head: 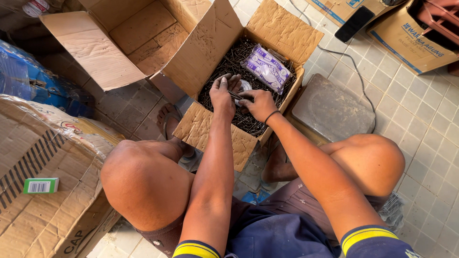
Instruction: The person sorts through a large quantity of loose metal nails in a cardboard box, picking them up by hand and placing them into a small plastic cup.
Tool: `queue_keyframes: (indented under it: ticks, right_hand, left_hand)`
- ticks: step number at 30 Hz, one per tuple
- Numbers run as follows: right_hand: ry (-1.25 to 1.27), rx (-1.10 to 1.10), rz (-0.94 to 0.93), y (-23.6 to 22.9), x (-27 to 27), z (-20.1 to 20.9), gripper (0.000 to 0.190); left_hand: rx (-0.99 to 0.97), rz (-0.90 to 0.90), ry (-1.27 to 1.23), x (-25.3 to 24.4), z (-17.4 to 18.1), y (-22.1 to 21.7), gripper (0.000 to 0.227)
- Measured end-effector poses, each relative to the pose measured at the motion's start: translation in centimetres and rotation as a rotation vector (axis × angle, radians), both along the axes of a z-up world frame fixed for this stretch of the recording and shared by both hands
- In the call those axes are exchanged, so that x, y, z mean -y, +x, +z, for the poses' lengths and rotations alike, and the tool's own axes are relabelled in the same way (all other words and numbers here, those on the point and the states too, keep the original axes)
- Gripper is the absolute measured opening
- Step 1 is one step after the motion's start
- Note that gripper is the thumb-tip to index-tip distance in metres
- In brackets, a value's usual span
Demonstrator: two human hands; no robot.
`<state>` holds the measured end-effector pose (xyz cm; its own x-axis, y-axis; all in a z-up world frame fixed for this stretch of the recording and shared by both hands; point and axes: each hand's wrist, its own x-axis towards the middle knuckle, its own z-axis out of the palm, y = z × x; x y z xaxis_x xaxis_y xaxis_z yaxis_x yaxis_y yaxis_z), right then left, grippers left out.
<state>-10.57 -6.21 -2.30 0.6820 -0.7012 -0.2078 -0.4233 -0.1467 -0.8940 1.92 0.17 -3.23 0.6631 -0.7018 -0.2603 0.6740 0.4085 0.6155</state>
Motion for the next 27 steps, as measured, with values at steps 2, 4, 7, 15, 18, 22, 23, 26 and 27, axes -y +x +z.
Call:
queue_keyframes:
  ticks: [2, 4, 7, 15, 18, 22, 23, 26, 27]
  right_hand:
    - [0.027, -0.022, -0.005, 0.2, -0.1, -0.2, 0.014]
    - [0.054, -0.043, -0.010, 0.5, -0.4, -0.3, 0.013]
    - [0.386, 0.117, -0.118, 1.1, -1.0, -0.4, 0.027]
    - [-0.165, -0.295, 0.066, 1.1, 0.4, -0.5, 0.022]
    - [-0.280, -0.277, 0.139, 1.8, -0.2, -1.0, 0.022]
    - [-0.332, -0.194, 0.166, 2.3, 0.3, -0.7, 0.019]
    - [-0.399, -0.164, 0.220, 2.6, 0.4, -0.4, 0.019]
    - [-0.479, -0.115, 0.290, 3.2, 0.5, 0.8, 0.018]
    - [-0.493, -0.097, 0.306, 3.4, 0.5, 1.2, 0.017]
  left_hand:
    - [0.010, 0.003, 0.034, 0.0, 0.0, -0.4, 0.026]
    - [0.021, 0.006, 0.068, 0.1, 0.3, -0.7, 0.025]
    - [0.103, 0.039, 0.140, 0.2, 0.9, -0.8, 0.023]
    - [0.323, -0.018, 0.299, -0.3, 1.7, -1.6, 0.048]
    - [0.310, -0.030, 0.312, -0.3, 1.7, -0.9, 0.044]
    - [0.359, -0.004, 0.366, 0.2, 1.9, -0.1, 0.027]
    - [0.390, 0.016, 0.387, 0.2, 1.9, 0.3, 0.026]
    - [0.452, 0.021, 0.406, 0.2, 1.7, 0.9, 0.026]
    - [0.482, 0.005, 0.403, 0.2, 1.6, 1.0, 0.028]
